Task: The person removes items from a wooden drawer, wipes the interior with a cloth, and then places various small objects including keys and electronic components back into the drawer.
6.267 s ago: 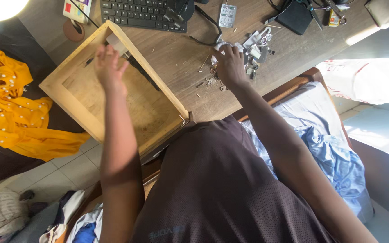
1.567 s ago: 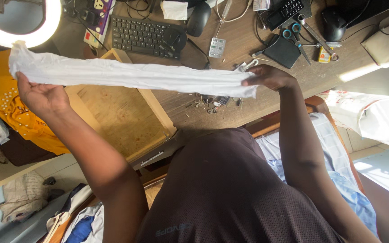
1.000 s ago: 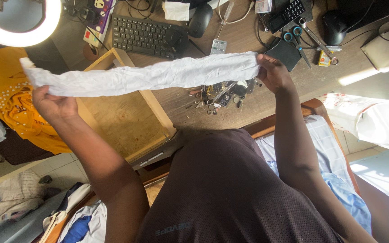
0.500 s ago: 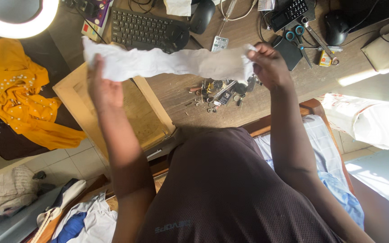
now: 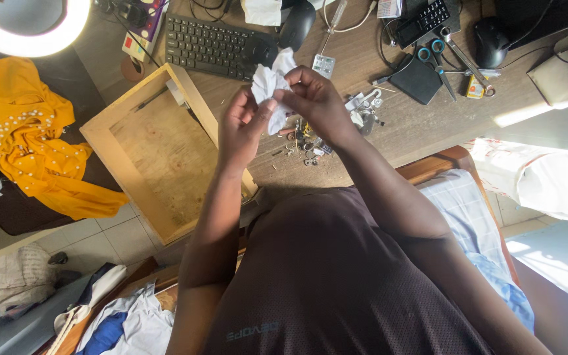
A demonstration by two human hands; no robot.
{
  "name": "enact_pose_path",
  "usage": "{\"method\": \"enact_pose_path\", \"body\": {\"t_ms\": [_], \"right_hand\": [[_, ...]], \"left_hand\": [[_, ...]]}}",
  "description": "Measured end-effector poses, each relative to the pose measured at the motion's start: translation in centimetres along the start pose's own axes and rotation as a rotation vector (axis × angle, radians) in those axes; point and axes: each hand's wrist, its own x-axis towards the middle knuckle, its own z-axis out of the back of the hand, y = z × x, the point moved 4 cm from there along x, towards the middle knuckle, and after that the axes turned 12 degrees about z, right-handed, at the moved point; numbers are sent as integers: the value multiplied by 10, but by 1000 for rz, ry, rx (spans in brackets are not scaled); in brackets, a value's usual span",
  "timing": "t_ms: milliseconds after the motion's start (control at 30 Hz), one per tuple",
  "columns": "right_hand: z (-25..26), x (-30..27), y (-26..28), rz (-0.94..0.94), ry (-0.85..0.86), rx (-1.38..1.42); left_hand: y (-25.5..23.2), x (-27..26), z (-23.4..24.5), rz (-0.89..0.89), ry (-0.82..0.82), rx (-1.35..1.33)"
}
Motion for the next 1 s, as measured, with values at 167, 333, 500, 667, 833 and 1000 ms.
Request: {"method": "enact_pose_path", "body": {"t_ms": [167,333,500,667,833,1000], "right_hand": [[9,-5,4,-48,-71,-69],[9,-6,2,-22,-72,-109],[9,-4,4,-23,-119,-244],[4,-4,19,-56,-130,-200],[3,-8,39,-211,-92,-310],[0,-10,52,-151,234,-135]], "left_hand": [[-7,-5,-2,-97,-2,52],[-7,-10,-7,-233,-97,286],[7,-10,-12,-172,-39,157],[9,-13,-21,-63,-16,197],[-12,-29,-33,-563,26,508],[14,-22,-15,-342,-81,476]]}}
